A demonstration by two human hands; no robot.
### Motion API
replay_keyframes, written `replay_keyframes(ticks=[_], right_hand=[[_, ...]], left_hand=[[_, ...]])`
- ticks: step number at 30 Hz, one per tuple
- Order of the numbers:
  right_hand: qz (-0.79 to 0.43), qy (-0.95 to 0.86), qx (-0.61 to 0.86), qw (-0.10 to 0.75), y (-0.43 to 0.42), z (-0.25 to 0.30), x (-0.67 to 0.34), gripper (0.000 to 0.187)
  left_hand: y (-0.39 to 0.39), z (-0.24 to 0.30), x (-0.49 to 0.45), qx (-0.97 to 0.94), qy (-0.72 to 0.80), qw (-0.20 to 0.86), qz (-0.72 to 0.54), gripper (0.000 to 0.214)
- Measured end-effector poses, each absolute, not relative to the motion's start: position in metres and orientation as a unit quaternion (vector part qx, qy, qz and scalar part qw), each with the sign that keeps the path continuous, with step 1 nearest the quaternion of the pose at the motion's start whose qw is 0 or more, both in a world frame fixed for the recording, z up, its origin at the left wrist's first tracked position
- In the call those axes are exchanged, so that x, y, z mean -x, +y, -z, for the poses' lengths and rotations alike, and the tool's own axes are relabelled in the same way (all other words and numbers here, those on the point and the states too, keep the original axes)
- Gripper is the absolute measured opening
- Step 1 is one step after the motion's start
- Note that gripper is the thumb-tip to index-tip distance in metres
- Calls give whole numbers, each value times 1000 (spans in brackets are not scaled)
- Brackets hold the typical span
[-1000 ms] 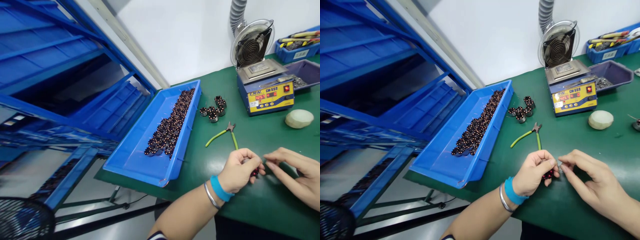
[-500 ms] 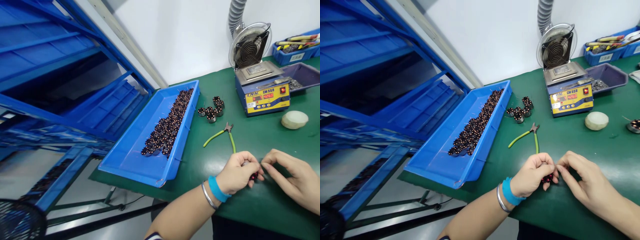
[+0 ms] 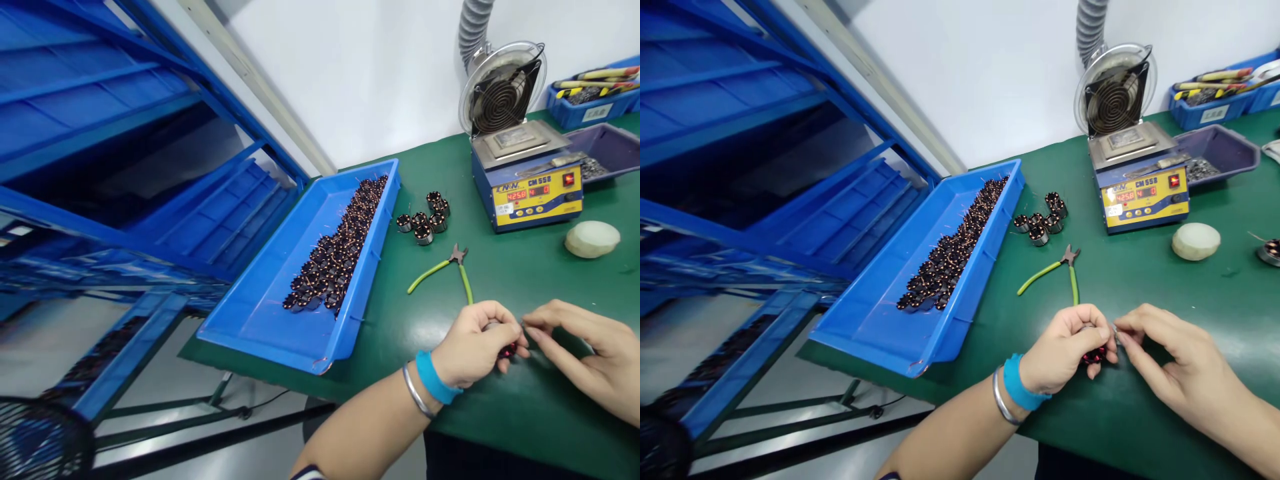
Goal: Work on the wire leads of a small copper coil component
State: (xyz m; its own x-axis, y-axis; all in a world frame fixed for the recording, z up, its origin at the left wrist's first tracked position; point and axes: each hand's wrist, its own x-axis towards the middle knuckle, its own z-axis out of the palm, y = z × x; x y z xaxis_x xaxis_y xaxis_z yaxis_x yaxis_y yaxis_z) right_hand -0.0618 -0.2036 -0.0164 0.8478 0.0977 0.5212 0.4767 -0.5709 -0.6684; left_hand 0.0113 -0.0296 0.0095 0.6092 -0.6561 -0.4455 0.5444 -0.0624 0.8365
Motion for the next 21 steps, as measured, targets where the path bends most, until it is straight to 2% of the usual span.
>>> replay_keyframes(ticks=[21], right_hand=[[228, -168, 855, 435, -205, 15, 64, 9]], left_hand=[[-30, -11, -13, -600, -65, 664, 441, 32]])
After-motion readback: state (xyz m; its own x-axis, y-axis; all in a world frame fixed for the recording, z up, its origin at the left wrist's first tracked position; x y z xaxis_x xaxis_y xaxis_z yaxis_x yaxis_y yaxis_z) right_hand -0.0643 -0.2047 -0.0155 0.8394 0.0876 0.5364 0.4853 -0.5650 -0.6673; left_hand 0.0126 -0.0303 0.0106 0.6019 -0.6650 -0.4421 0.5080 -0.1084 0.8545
